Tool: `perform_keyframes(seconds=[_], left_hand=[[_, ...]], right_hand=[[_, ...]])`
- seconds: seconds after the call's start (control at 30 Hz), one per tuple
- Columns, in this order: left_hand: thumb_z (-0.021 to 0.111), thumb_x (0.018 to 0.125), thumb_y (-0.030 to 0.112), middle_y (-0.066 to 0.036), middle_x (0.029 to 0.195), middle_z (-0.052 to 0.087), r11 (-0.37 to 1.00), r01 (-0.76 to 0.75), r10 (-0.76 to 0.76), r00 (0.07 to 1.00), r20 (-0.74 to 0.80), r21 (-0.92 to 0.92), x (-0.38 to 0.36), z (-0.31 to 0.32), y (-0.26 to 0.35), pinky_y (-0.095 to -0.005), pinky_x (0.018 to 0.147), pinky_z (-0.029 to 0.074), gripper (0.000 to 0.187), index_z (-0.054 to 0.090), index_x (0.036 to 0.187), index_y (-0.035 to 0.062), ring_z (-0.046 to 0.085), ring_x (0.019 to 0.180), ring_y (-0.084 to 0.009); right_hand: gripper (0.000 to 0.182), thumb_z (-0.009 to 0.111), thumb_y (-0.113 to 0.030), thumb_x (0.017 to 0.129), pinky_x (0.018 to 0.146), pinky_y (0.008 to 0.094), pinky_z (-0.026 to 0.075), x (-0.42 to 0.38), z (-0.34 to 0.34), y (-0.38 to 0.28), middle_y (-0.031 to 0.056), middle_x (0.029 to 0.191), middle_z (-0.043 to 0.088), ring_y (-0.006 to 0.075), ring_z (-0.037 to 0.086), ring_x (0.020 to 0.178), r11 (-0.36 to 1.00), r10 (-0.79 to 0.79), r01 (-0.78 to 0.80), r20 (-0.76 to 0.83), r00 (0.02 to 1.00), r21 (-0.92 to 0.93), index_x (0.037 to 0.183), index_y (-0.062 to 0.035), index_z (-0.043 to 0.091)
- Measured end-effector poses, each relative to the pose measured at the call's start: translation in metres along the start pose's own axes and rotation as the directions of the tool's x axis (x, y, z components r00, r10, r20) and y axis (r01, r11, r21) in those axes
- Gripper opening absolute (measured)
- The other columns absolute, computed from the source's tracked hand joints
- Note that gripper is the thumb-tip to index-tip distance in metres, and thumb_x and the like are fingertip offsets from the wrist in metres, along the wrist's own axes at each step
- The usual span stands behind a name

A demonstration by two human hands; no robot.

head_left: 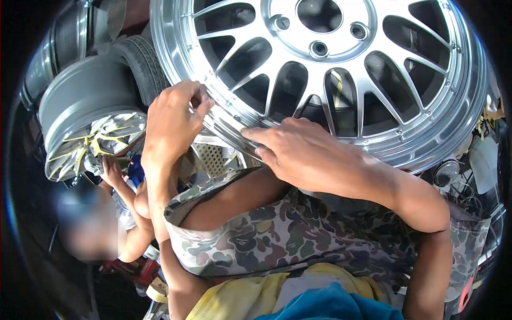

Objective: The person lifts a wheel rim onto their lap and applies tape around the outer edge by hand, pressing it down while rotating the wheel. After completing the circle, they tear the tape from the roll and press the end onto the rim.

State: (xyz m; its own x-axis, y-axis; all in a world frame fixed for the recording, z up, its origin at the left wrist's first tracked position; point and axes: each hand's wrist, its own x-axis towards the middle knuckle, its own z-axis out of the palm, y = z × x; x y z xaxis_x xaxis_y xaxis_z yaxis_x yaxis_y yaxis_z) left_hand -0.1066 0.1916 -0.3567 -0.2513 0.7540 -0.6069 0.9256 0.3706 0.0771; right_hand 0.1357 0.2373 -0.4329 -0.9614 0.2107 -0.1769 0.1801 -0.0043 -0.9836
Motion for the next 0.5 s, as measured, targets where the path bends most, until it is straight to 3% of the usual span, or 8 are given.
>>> perform_keyframes(seconds=[0.03, 0.1, 0.2, 0.33, 0.4, 0.5], left_hand=[[0.080, 0.091, 0.017, -0.016, 0.084, 0.072, 0.996, -0.055, 0.057, 0.998, -0.031, 0.072, 0.005, 0.003, -0.004, -0.0414, 0.075, 0.054, 0.021, 0.072, 0.096, -0.0021, 0.070, 0.078, -0.0311], [0.080, 0.090, 0.018, -0.017, 0.091, 0.075, 0.972, -0.114, 0.128, 0.990, -0.060, 0.204, 0.013, 0.002, -0.003, -0.0461, 0.081, 0.055, 0.021, 0.074, 0.099, -0.0001, 0.073, 0.090, -0.0380], [0.079, 0.090, 0.018, -0.016, 0.093, 0.075, 0.974, -0.051, 0.054, 0.999, -0.007, 0.219, 0.019, -0.002, 0.000, -0.0454, 0.081, 0.055, 0.020, 0.074, 0.099, 0.0005, 0.073, 0.090, -0.0366], [0.079, 0.091, 0.019, -0.015, 0.093, 0.075, 0.980, 0.029, -0.038, 0.998, 0.046, 0.195, 0.014, -0.006, 0.002, -0.0454, 0.080, 0.055, 0.020, 0.074, 0.098, 0.0003, 0.073, 0.089, -0.0354], [0.079, 0.090, 0.018, -0.015, 0.092, 0.074, 0.981, 0.014, -0.021, 0.999, 0.034, 0.195, 0.009, -0.005, 0.001, -0.0454, 0.080, 0.054, 0.020, 0.074, 0.097, 0.0002, 0.073, 0.087, -0.0353], [0.079, 0.090, 0.018, -0.015, 0.092, 0.073, 0.984, -0.022, 0.022, 1.000, 0.002, 0.177, 0.009, 0.000, -0.003, -0.0454, 0.079, 0.054, 0.019, 0.073, 0.096, 0.0001, 0.072, 0.085, -0.0351]], right_hand=[[0.024, 0.059, -0.002, 0.098, 0.076, 0.0523, 0.062, 0.004, 0.000, 0.000, 0.0270, 0.087, 0.075, 0.0444, 0.076, 0.082, 1.000, 0.003, -0.003, -0.007, 1.000, 0.006, 0.116, 0.0085, 0.070], [0.045, 0.062, -0.012, 0.103, 0.087, 0.0529, 0.057, 0.013, -0.002, 0.001, 0.0281, 0.091, 0.075, 0.0457, 0.073, 0.090, 0.994, 0.105, -0.105, 0.084, 0.991, -0.006, 0.145, 0.0045, 0.061], [0.050, 0.061, -0.013, 0.102, 0.090, 0.0527, 0.058, 0.023, -0.003, 0.002, 0.0304, 0.095, 0.075, 0.0466, 0.074, 0.096, 0.975, 0.204, -0.214, 0.152, 0.967, 0.052, 0.149, 0.0047, 0.057], [0.053, 0.062, -0.014, 0.102, 0.092, 0.0522, 0.059, 0.030, -0.004, 0.001, 0.0316, 0.097, 0.075, 0.0463, 0.075, 0.100, 0.976, 0.207, -0.218, 0.247, 0.947, 0.018, 0.151, 0.0049, 0.055], [0.056, 0.063, -0.015, 0.102, 0.090, 0.0528, 0.060, 0.029, 0.002, 0.006, 0.0311, 0.097, 0.076, 0.0458, 0.076, 0.096, 0.980, 0.149, -0.177, 0.251, 0.957, 0.093, 0.154, 0.0032, 0.053], [0.056, 0.063, -0.015, 0.102, 0.087, 0.0542, 0.060, 0.028, -0.001, 0.002, 0.0311, 0.097, 0.076, 0.0459, 0.077, 0.094, 0.976, 0.191, -0.211, 0.260, 0.946, 0.050, 0.155, 0.0000, 0.053]])
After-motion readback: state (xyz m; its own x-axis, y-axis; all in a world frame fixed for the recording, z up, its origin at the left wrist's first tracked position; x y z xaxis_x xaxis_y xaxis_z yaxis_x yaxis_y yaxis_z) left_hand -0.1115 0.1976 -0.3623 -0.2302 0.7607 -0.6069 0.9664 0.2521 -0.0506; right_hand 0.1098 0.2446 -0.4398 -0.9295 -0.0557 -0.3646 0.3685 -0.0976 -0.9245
